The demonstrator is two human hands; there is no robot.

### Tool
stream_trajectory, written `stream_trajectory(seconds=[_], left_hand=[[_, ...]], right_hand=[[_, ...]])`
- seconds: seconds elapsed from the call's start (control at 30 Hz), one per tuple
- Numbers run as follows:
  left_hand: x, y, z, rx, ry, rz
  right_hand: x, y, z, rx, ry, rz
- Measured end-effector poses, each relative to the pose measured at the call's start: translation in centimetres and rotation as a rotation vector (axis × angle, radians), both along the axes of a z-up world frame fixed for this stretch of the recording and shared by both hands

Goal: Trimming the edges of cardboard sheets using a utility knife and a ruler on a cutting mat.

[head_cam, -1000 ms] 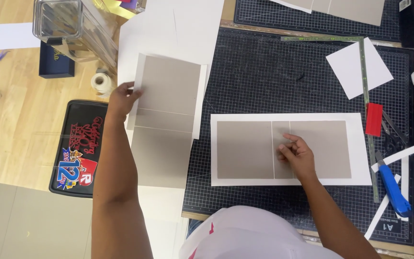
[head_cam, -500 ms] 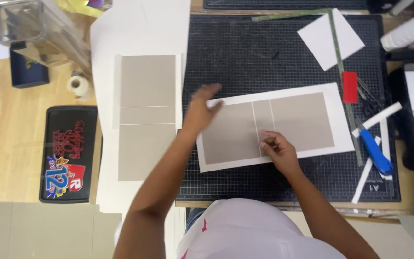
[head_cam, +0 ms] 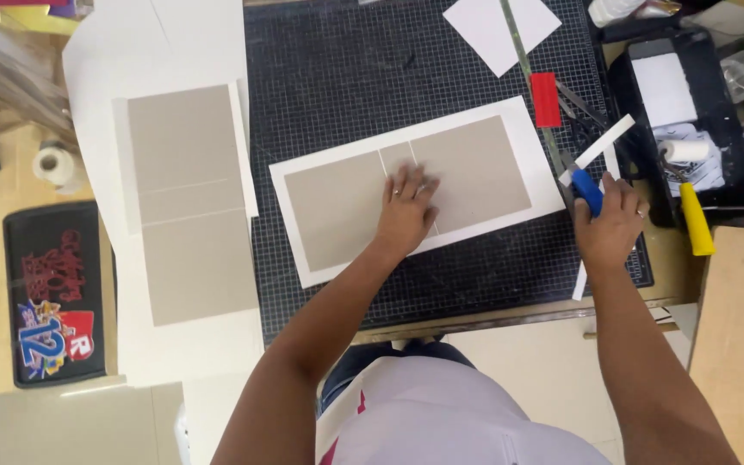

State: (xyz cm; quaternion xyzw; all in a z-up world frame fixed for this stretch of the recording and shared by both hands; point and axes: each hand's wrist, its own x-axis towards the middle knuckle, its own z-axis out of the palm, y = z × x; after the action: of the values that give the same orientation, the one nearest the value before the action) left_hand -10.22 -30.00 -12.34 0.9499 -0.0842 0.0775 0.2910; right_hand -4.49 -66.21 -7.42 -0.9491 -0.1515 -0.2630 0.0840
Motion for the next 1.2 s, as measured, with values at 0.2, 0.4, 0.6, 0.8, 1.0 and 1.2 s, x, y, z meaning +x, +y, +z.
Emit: stream_trajectory(seconds=[0.2, 0.4, 0.6, 0.8, 1.0, 1.2], left_hand=[[-1.7, -2.5, 0.7, 0.229, 0.033, 0.170], [-1.5, -2.8, -0.7, 0.251, -0.010, 0.207], [-1.5, -3.2, -1.9, 0.258, -0.120, 0.259], [-1.6, -3.3, -2.0, 0.269, -0.222, 0.331], [-1.2, -3.2, -3.2, 0.288, -0.257, 0.340], [-1.4, -3.2, -3.0, 0.280, -0.246, 0.341]], right_hand=[[1.0, -3.3, -3.4, -0.122, 0.106, -0.093], [2.0, -5.6, -5.8, -0.135, 0.119, -0.116], [0.3, -5.0, -3.2, -0.002, 0.176, -0.061], [-8.4, 4.1, 6.6, 0.731, 0.630, 0.081], [-9.1, 4.4, 1.5, 1.271, 0.772, 0.116], [-8.8, 1.7, -1.3, 1.369, 0.886, 0.130]])
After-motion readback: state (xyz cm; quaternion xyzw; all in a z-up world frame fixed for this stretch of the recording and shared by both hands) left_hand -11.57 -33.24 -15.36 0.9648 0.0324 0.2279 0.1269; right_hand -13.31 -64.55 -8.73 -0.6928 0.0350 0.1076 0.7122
